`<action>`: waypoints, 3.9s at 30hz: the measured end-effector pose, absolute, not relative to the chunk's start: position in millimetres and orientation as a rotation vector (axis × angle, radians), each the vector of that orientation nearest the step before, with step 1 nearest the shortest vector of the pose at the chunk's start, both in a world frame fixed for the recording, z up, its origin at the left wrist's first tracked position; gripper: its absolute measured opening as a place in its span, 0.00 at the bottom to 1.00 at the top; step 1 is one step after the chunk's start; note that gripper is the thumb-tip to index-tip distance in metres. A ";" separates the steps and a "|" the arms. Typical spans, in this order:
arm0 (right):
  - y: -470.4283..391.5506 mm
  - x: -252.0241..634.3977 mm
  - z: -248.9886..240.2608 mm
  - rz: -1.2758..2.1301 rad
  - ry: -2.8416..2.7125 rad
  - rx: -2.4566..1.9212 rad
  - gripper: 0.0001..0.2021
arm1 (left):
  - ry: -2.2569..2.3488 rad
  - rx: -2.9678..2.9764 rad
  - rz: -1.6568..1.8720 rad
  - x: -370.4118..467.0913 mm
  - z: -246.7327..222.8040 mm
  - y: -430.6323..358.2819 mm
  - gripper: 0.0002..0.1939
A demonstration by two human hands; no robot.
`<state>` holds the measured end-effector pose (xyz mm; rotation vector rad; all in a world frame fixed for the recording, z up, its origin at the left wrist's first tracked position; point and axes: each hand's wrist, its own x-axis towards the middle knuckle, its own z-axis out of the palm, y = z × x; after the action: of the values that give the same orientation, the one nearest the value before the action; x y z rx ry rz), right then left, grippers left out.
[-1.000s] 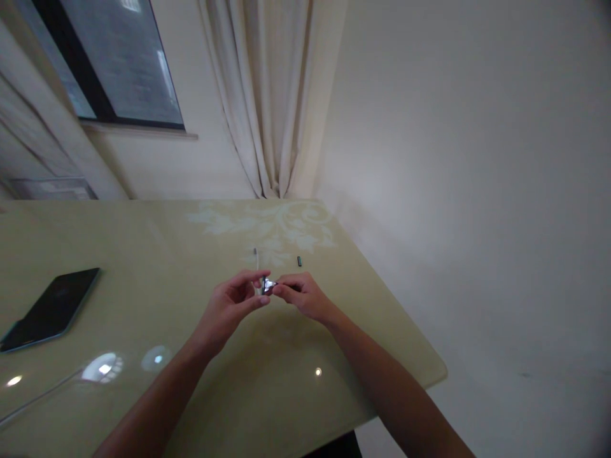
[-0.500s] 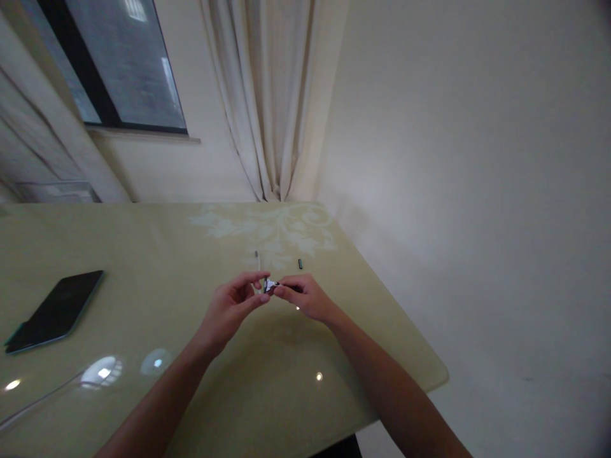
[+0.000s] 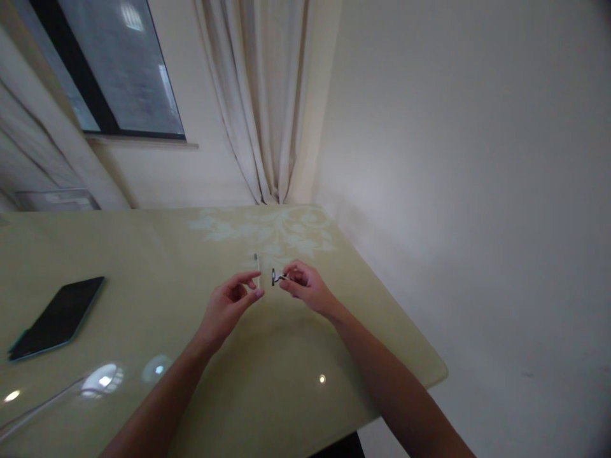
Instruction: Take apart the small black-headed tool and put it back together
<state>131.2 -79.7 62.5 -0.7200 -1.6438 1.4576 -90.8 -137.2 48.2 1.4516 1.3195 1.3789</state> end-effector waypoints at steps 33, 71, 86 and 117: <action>2.5 173.7 5.1 0.358 -1.677 -1.632 0.07 | 1.858 2.079 1.023 -102.5 -0.2 -117.1 0.14; -23.2 150.6 31.3 0.476 -1.657 -1.260 0.23 | 1.447 1.545 1.325 -25.8 23.8 -95.5 0.22; -14.6 162.6 29.6 1.327 -0.894 -0.914 0.25 | 1.715 2.059 0.809 -24.8 7.2 -2.9 0.25; -69.3 114.6 31.8 1.585 -1.293 -1.077 0.19 | 1.389 2.081 1.381 -60.6 9.6 -93.4 0.13</action>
<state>114.6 -69.3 31.8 -1.0773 -1.2929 1.5852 -60.6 -93.4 9.6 2.0810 1.3888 1.3810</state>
